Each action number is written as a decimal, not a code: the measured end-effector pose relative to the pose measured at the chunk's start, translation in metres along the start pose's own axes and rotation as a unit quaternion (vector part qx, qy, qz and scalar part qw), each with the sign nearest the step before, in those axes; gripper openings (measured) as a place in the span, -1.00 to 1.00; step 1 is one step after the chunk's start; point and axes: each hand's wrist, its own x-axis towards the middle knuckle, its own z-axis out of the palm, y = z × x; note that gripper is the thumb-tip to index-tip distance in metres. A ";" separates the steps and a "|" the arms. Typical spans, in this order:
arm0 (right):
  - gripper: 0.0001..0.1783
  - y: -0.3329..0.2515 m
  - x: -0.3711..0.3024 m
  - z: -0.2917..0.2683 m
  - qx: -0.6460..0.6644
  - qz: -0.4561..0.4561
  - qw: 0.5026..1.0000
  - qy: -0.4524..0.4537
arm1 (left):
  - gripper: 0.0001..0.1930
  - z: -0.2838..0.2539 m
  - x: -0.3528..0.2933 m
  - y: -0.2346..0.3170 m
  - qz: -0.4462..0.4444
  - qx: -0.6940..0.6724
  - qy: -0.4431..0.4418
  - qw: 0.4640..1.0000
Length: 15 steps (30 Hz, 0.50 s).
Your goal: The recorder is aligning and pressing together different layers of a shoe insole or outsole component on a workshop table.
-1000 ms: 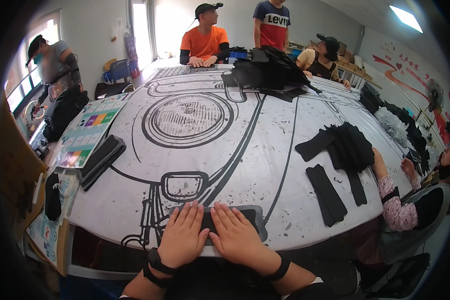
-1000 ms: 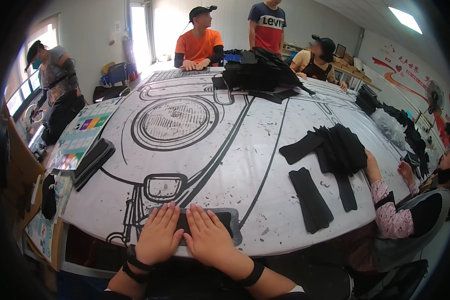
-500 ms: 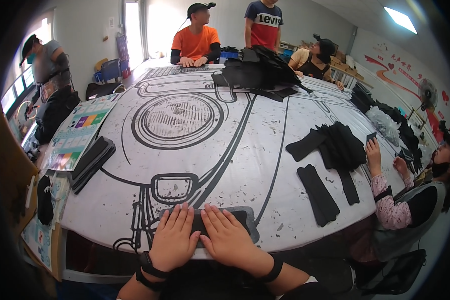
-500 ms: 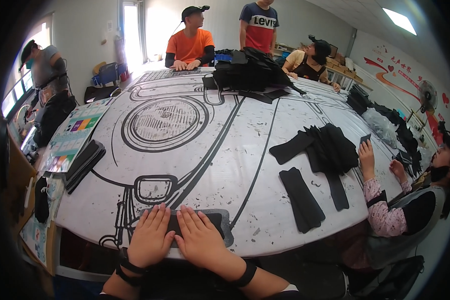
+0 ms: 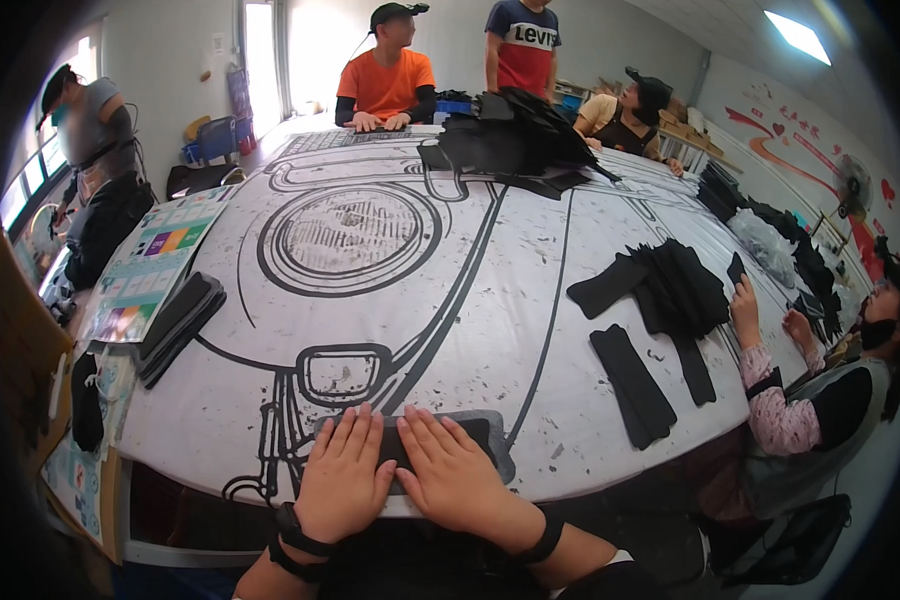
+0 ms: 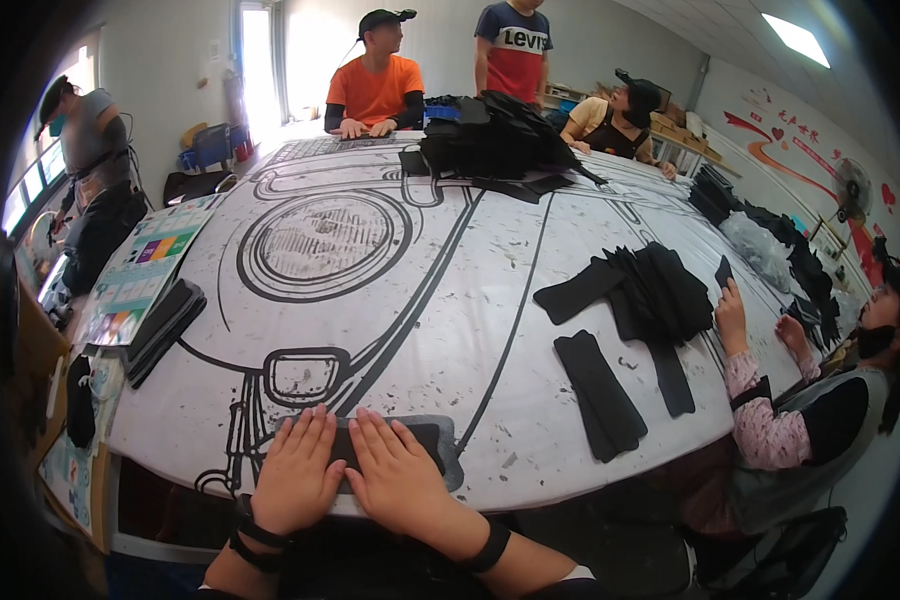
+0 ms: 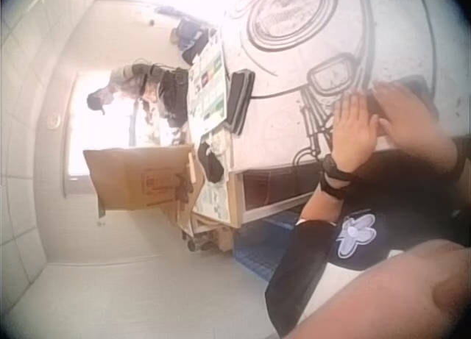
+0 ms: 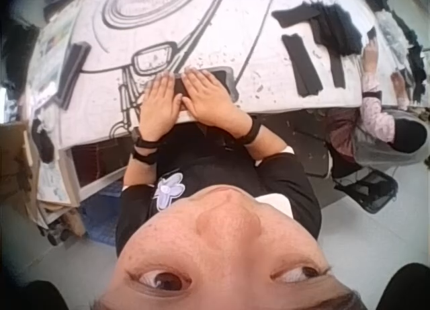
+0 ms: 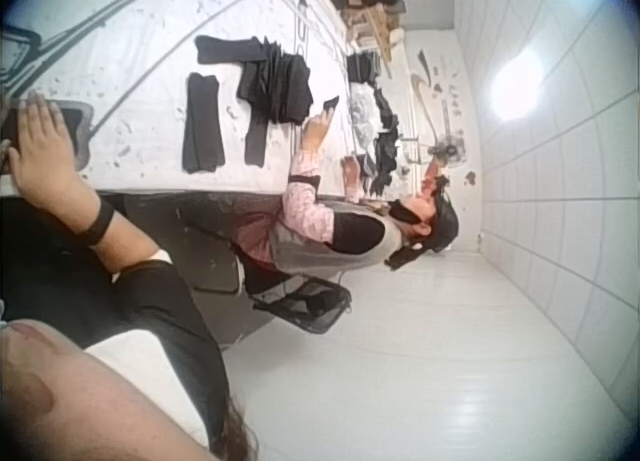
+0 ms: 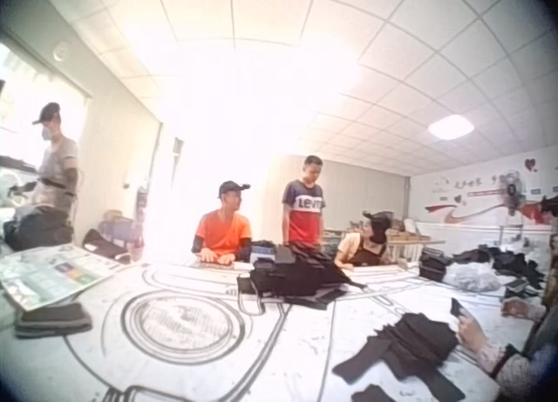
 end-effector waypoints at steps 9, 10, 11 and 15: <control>-0.40 0.001 0.000 0.002 -0.009 0.002 1.000 -0.013 | -0.46 0.001 0.000 -0.001 0.003 0.016 0.005 1.000; -0.40 0.001 0.000 0.002 -0.009 0.002 1.000 -0.014 | -0.46 0.001 0.000 -0.001 0.003 0.015 0.004 1.000; -0.40 0.001 0.000 0.002 -0.007 0.002 1.000 -0.013 | -0.45 0.001 0.000 -0.001 0.003 0.015 0.003 1.000; -0.40 0.000 0.000 0.001 -0.003 0.002 1.000 -0.008 | -0.46 -0.001 0.000 0.000 -0.002 -0.007 -0.003 1.000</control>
